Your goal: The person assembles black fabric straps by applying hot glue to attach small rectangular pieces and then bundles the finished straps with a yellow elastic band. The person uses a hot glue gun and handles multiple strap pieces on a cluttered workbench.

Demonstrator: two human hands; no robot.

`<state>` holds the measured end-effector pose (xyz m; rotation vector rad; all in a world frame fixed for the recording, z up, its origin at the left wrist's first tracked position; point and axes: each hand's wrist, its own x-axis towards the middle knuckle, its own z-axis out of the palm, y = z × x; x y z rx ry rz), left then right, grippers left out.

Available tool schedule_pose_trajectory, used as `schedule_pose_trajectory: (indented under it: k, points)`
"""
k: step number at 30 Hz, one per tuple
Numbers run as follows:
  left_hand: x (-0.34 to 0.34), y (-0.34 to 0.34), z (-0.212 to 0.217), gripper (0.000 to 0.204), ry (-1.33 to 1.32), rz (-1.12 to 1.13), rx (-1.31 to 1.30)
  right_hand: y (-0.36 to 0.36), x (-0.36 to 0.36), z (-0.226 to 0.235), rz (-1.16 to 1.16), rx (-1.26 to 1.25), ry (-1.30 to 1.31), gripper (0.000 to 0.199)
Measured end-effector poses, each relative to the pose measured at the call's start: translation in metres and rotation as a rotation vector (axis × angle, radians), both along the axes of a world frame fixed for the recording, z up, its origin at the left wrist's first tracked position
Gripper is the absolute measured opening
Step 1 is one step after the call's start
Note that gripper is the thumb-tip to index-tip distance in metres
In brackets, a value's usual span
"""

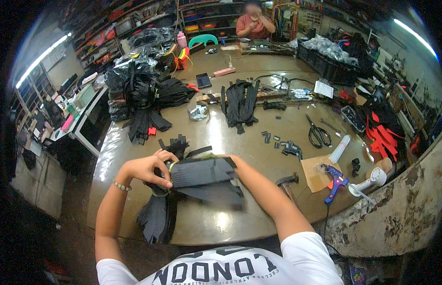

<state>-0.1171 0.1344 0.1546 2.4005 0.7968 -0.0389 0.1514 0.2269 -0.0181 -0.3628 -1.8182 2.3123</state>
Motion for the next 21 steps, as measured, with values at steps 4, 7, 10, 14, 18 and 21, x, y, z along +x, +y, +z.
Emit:
schedule_pose_trajectory:
  k: [4, 7, 10, 14, 18, 21]
  points:
    - [-0.018, 0.014, 0.002, 0.023, -0.127, 0.165, -0.143, -0.080, -0.024, -0.005, 0.120, -0.437, 0.124, 0.037]
    - [0.002, 0.027, -0.010, 0.029, -0.006, 0.201, -0.097, -0.144, -0.053, 0.018, -0.124, -0.402, 0.084, 0.035]
    - [0.038, 0.024, -0.032, 0.031, 0.299, 0.204, 0.117, -0.171, -0.062, 0.054, -0.558, 0.777, -0.179, 0.023]
    - [0.061, -0.006, -0.050, 0.017, -0.068, 0.348, 0.522, -0.168, -0.024, 0.098, -0.517, 1.171, -0.525, 0.017]
    - [0.063, -0.040, -0.059, 0.018, -0.444, 0.666, 0.172, -0.132, -0.009, 0.121, -0.585, 1.307, -0.367, 0.017]
    - [0.070, -0.068, -0.069, 0.021, -0.622, 0.820, -0.018, -0.105, -0.012, 0.120, -0.498, 1.348, -0.226, 0.019]
